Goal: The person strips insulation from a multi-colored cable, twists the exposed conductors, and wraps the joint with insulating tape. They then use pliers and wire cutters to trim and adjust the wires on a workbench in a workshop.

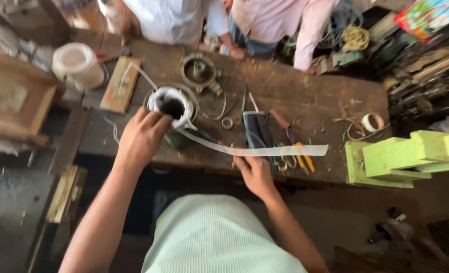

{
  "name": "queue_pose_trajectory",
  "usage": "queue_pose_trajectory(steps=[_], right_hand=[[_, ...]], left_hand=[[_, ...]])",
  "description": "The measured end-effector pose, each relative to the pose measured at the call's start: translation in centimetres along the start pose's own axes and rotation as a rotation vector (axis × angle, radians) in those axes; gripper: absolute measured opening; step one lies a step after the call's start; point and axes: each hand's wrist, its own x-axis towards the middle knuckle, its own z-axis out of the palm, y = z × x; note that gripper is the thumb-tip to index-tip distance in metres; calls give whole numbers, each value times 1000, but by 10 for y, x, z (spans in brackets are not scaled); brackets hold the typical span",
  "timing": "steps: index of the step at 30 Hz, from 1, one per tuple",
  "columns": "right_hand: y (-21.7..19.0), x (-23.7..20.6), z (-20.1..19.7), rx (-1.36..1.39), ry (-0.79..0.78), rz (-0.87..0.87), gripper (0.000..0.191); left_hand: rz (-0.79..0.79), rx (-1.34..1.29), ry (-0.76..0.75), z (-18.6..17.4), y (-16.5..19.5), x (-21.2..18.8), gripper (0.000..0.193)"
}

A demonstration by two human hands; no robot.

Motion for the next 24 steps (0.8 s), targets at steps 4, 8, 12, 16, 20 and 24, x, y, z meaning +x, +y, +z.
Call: queue_pose_trajectory(steps=[4, 8, 12, 16, 20, 24], right_hand=[[8, 5, 7, 159, -147, 258, 29], [7, 5, 14, 208, -85, 117, 39], [-1, 5, 20, 97, -68, -17, 33], [-4, 2, 27, 148, -66, 7, 25], [-7, 0, 31, 165, -63, 18, 21], [-10, 0, 34, 96, -33, -45, 18]], left_hand=[[28, 116, -89, 11, 3, -1, 11], [126, 228, -82, 11, 9, 10, 21], [232, 242, -104, 6, 12, 20, 30], [301, 300, -153, 8, 14, 20, 17], [328, 331, -190, 10, 16, 18, 13], [342, 394, -318, 11, 21, 25, 10]])
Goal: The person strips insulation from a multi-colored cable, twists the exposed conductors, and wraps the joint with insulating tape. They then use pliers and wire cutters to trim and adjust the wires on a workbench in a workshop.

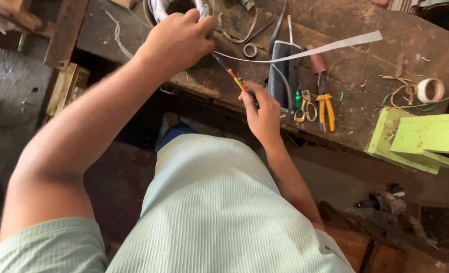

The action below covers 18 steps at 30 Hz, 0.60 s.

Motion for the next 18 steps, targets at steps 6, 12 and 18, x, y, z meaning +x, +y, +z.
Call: queue_pose_trajectory(steps=[6, 12, 18], right_hand=[[0, -1, 7, 66, 6, 16, 22], [5, -2, 3, 20, -37, 137, 32], [4, 4, -6, -88, -48, -105, 31]], left_hand=[[15, -124, -84, -6, -17, 9, 26], [59, -63, 51, -3, -12, -8, 28], [140, 92, 195, 5, -3, -13, 46]])
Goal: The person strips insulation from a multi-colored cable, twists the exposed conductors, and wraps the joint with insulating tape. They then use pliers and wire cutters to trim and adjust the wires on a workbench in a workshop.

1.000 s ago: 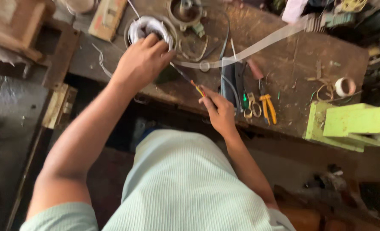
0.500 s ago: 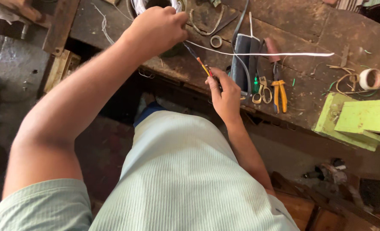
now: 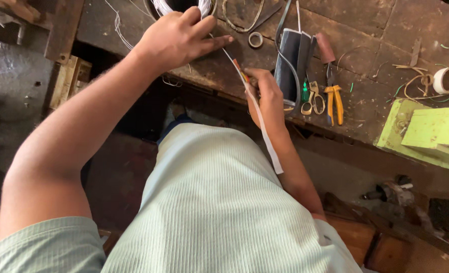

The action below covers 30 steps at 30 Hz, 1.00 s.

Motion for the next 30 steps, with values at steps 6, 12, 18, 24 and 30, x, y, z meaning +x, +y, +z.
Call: queue_pose_trajectory(steps=[6, 12, 18, 24, 30], right_hand=[[1, 3, -4, 44, -16, 11, 25], [5, 5, 0, 506, -107, 419, 16], [7, 12, -4, 972, -175, 576, 35], [1, 12, 6, 773, -87, 553, 19], [3, 12, 7, 683, -106, 556, 18]], left_hand=[[-30, -47, 21, 5, 10, 2, 37], [-42, -8, 34, 6, 16, 1, 29], [-45, -23, 40, 8, 19, 0, 27], [-55, -34, 60, 8, 21, -1, 28], [-68, -68, 59, 9, 22, -1, 31]])
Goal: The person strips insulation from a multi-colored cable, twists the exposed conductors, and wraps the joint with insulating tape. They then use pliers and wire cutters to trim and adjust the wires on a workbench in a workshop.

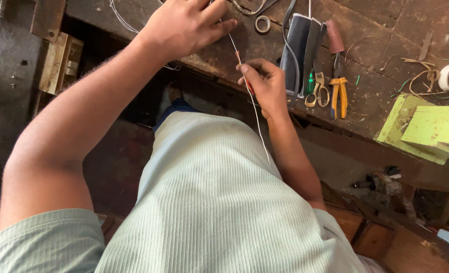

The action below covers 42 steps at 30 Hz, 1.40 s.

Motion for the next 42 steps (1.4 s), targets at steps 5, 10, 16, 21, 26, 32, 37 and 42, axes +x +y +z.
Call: queue_pose_trajectory(steps=[5, 10, 16, 21, 26, 32, 37, 42], right_hand=[[5, -1, -1, -156, 64, -205, 11], [1, -5, -10, -274, 87, -411, 8], [-24, -23, -21, -495, 91, -501, 14], [-44, -39, -15, -428, 72, -392, 9], [-42, -46, -5, -369, 85, -384, 7], [-25, 50, -43, -1, 232, -43, 29], [-18, 140, -48, -614, 529, 281, 38], [-21, 173, -34, -1042, 769, 136, 55]], left_hand=[[-71, 31, -11, -12, 7, 4, 37], [-104, -286, 48, -39, 40, 11, 30], [-14, -485, 171, -43, 41, 30, 24], [10, -585, 99, -43, 43, 27, 26], [-234, -692, 120, -42, 65, 25, 29], [-522, -837, 212, -60, 72, 24, 25], [-463, -837, 190, -69, 63, 29, 21], [-529, -915, 227, -72, 58, 28, 21]])
